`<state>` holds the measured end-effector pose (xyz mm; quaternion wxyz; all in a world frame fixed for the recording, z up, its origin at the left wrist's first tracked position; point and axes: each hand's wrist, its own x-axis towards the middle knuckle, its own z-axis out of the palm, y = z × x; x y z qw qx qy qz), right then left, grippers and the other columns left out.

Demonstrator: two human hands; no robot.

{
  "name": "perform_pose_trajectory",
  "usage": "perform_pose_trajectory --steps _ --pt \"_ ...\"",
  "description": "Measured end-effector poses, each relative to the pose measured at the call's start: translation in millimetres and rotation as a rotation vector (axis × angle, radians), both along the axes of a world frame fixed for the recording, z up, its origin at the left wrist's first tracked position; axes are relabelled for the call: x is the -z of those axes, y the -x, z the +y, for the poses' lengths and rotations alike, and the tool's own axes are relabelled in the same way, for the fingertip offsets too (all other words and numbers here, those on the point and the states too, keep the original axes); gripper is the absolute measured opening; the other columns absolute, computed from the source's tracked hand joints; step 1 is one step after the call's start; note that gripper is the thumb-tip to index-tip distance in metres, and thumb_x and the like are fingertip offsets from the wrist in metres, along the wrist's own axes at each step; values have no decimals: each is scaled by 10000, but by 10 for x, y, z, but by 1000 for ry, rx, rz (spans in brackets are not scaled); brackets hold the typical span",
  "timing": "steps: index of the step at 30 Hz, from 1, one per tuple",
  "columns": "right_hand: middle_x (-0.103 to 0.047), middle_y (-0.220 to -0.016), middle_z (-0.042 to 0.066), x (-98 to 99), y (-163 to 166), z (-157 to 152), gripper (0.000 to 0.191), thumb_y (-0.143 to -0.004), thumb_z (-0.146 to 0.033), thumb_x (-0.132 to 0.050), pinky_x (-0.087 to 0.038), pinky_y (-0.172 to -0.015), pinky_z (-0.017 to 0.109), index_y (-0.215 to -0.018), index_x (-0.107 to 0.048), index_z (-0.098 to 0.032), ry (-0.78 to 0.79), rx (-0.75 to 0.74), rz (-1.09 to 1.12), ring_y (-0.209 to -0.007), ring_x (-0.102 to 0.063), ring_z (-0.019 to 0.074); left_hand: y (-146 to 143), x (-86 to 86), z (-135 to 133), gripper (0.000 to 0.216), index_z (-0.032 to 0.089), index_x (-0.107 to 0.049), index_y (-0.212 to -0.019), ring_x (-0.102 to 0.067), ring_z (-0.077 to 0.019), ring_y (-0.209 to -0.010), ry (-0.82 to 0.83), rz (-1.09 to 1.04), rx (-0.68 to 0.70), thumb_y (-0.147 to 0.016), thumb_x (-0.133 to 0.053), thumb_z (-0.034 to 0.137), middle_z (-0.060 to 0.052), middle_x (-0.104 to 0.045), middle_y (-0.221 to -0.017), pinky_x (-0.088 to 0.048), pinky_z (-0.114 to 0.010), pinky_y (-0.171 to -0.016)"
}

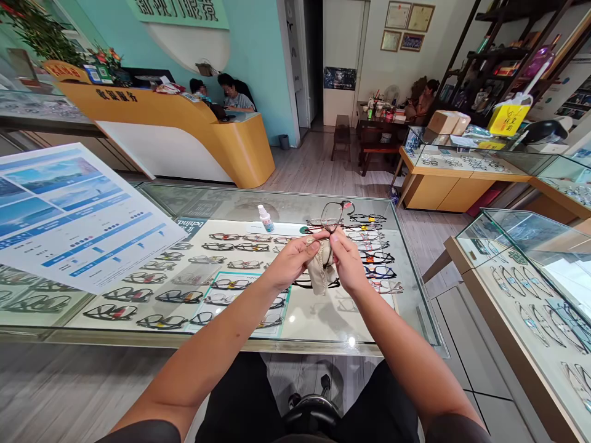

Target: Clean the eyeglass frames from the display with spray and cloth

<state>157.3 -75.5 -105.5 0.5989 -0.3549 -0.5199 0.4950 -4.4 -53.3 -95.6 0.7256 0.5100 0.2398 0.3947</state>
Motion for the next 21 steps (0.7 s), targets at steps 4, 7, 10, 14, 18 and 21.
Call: perform_pose_trajectory --steps 4,7,10,14,18,21 --pt "-718 -1199 77 -71 -2 -6 445 -977 -662 -655 -515 -710 348 -1005 -825 -251 42 4 77 -845 -623 215 68 -53 -2 709 178 -729 -1417 -741 -195 -885 -22 21 59 -826 -921 519 -90 -807 -991 -545 -283 -823" --pt "-721 -1148 75 -60 7 -3 474 -971 -685 -653 -444 -609 315 -1015 -815 -241 60 22 74 -748 -562 183 45 -71 -23 734 176 -737 -1399 -762 -224 -1007 -59 4 26 -752 -989 414 -110 -812 -1121 -560 -297 -918" --pt "-696 -1155 69 5 38 -3 487 -971 -705 -651 -370 -538 300 -1038 -813 -251 73 29 53 -662 -457 148 -20 -49 -42 759 152 -759 -1328 -769 -209 -906 -53 2 -51 -658 -1039 373 -97 -818 -1067 -576 -294 -868" --pt "-672 -1161 65 75 90 -21 487 -981 -718 -636 -372 -533 289 -1091 -822 -282 67 -3 23 -667 -419 144 -76 2 -65 666 131 -773 -1223 -727 -168 -695 -19 18 -159 -707 -1001 485 -36 -780 -826 -573 -276 -712" --pt "-693 -1090 66 54 91 -40 507 -962 -723 -658 -412 -546 297 -1136 -832 -280 60 -37 30 -670 -448 154 -73 20 -65 658 131 -765 -1231 -724 -182 -653 -33 16 -190 -832 -868 645 -47 -773 -768 -558 -279 -650" --pt "-715 -1178 63 9 59 -27 463 -977 -689 -659 -462 -598 311 -1124 -832 -285 53 -18 54 -709 -528 163 -45 15 -34 695 121 -753 -1278 -738 -198 -704 -56 23 -111 -869 -820 679 -74 -794 -813 -552 -288 -688"
